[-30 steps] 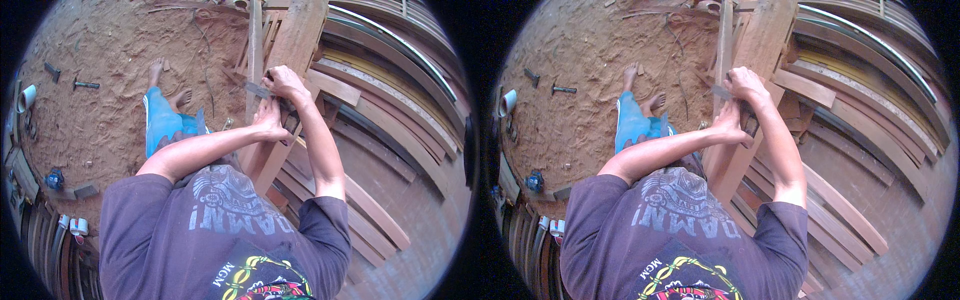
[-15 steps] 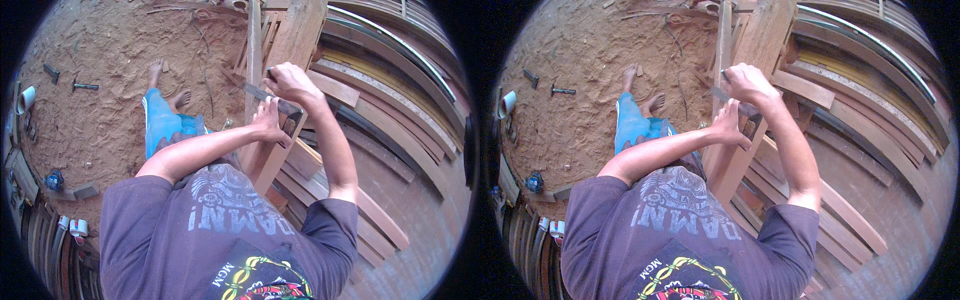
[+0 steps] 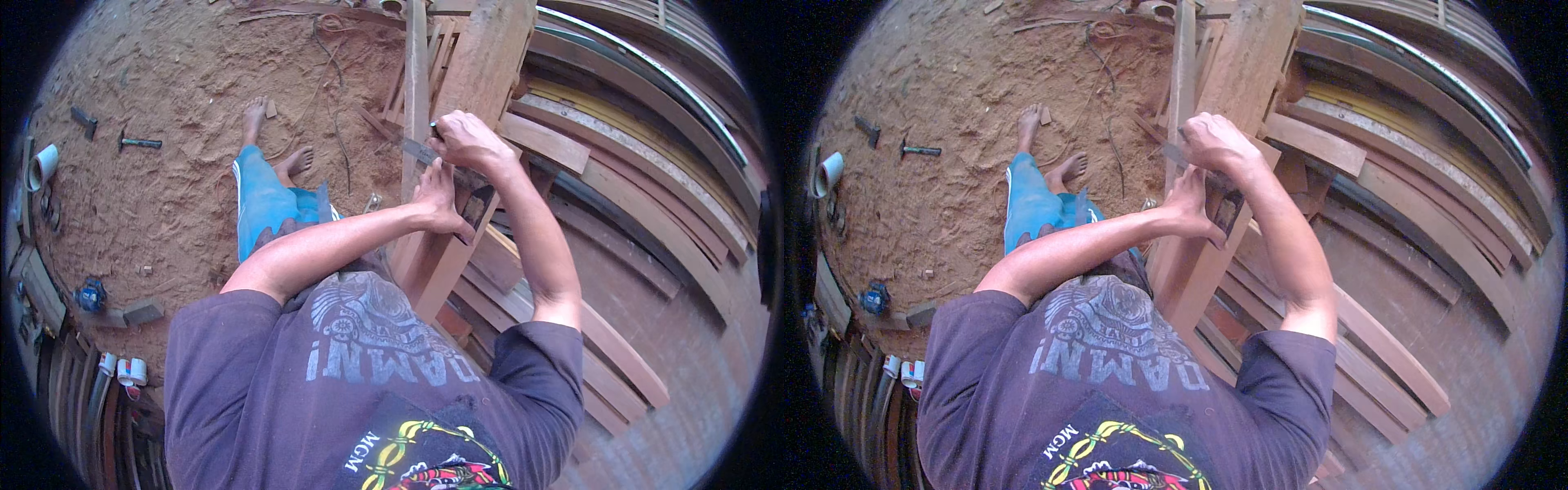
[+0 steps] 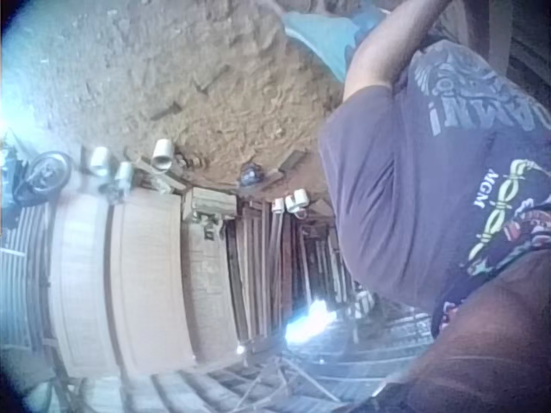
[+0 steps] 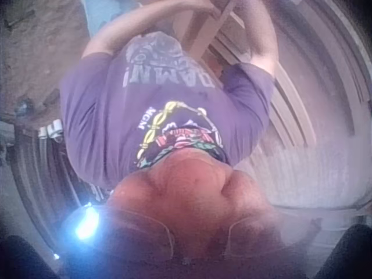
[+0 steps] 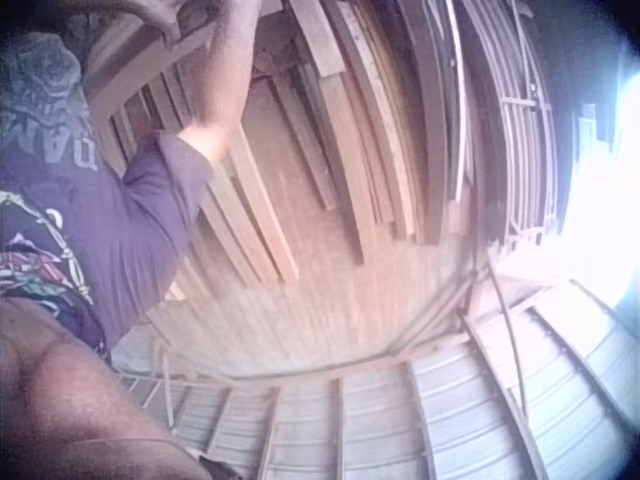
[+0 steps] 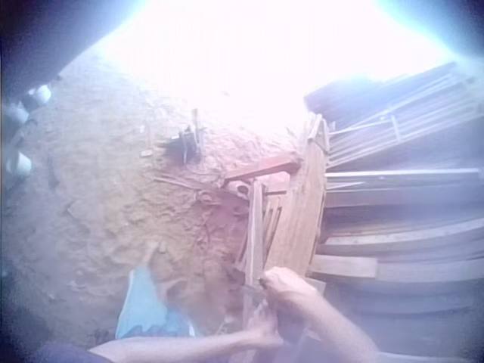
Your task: The person measures a long curved wooden plank with a tape measure and marks it with a pencil. They then use a try square to draw straight lines on the plank. The person repeats the measuring and marking process several times.
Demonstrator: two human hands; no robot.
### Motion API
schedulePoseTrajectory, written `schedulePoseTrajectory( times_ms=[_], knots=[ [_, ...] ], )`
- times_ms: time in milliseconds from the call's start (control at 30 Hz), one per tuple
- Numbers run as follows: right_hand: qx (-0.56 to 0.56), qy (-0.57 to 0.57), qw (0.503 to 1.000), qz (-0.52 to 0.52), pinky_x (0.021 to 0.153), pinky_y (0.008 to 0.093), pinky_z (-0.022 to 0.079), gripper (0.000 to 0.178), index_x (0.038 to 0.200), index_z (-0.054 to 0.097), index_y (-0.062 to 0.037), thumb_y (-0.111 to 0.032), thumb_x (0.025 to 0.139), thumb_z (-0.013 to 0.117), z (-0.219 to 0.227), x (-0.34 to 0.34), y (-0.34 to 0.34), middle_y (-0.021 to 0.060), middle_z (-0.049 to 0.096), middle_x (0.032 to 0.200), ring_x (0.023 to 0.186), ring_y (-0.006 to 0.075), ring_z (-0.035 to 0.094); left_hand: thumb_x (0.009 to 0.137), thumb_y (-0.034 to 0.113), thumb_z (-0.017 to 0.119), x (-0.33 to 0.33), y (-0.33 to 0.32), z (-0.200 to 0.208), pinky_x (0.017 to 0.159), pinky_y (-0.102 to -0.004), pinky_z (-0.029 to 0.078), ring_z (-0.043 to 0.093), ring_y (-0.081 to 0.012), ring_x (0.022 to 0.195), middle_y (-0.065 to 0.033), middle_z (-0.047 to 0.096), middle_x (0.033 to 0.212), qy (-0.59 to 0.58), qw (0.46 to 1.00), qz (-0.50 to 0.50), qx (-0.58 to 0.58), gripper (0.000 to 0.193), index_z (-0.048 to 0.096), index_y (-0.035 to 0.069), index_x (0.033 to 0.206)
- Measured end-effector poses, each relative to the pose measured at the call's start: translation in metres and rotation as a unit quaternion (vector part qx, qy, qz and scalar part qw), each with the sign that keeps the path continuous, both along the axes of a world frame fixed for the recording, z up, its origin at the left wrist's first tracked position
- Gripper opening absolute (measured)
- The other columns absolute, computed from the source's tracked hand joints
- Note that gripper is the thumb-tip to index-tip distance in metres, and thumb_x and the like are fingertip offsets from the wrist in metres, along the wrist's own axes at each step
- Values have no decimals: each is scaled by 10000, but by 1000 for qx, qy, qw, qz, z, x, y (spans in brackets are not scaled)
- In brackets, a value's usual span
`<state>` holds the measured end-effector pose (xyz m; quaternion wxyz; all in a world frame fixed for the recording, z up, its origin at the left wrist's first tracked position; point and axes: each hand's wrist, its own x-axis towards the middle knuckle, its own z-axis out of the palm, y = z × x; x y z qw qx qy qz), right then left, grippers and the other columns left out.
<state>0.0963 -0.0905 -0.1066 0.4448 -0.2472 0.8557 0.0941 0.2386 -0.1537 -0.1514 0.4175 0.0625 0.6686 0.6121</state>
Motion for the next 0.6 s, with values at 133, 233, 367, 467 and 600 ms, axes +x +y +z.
schedulePoseTrajectory(
  times_ms=[133,233,367,467,600],
  knots=[
    [1,-3,999,33,865,513,558,249,887,737,42,-184,858,636,73,-10,-6,286,718,928,940,436,711,468,525,973,1,1,3,1249,-555,247,199,-522,1507,-320,93,1657,-13,1000,-17,-12,1616,-39,-12,1608],
    [21,24,999,6,821,484,559,241,919,741,22,-202,892,657,117,-9,-5,256,723,896,867,419,713,467,512,973,2,0,4,1243,-572,243,190,-517,1514,-300,76,1669,-15,1000,-11,-14,1608,-37,43,1627],
    [-117,162,958,-204,711,347,579,188,1117,731,-23,-129,1001,628,148,14,23,162,751,875,781,246,745,476,498,972,-1,-1,3,1241,-576,242,170,-512,1526,-298,71,1672,-31,999,-20,4,1588,-24,48,1627],
    [-156,262,874,-379,632,324,583,163,1151,694,-51,-88,1048,573,139,63,46,119,751,810,734,178,761,479,510,965,-1,-1,4,1243,-576,240,169,-506,1530,-304,67,1678,-27,999,-24,-3,1592,-32,51,1632],
    [-121,264,811,-507,679,322,571,321,1072,734,-20,-256,884,842,98,138,51,106,753,813,732,136,707,512,550,938,4,-1,3,1249,-587,223,159,-518,1542,-317,38,1690,-24,999,-30,-6,1586,-59,52,1640]
  ],
)
